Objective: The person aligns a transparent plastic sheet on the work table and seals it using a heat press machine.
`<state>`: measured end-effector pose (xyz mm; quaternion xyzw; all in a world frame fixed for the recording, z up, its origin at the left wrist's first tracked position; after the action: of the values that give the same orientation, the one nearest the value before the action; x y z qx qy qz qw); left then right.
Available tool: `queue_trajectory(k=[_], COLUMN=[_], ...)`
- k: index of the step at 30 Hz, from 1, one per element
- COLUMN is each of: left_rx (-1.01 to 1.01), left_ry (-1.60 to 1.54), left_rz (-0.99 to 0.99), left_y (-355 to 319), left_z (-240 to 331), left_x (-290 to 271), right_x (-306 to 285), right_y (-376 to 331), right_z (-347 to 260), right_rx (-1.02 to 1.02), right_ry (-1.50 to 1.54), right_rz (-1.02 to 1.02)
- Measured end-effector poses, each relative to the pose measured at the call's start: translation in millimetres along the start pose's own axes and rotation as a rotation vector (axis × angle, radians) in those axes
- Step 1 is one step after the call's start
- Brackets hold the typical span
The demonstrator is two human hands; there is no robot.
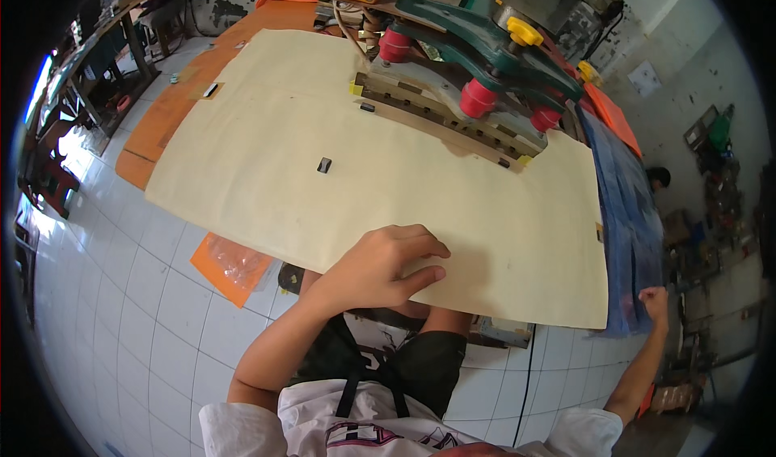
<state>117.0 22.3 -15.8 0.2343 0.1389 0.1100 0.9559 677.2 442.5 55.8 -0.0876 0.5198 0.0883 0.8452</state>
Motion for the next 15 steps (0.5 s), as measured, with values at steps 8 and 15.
queue_trajectory(k=[8,15], left_rx=[-0.009,-0.05], left_ry=[-0.033,-0.037], left_rz=[-0.016,-0.032], left_y=[2,2], left_z=[0,-3], left_x=[1,2], right_x=[34,73], right_y=[35,43], right_z=[37,52], right_rx=[0.0,-0.015], right_ry=[-0.063,0.235], right_rz=[0.102,0.045])
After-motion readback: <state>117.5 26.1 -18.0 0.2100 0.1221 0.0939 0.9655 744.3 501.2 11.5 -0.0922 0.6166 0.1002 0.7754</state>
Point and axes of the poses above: each hand's wrist, its own y-axis towards the middle knuckle, its own x-axis out of the palm, z = x × y, the point moved 8 cm from there along y, towards the middle knuckle, and after that the axes turned 12 degrees about -y, right-handed, at the moved point
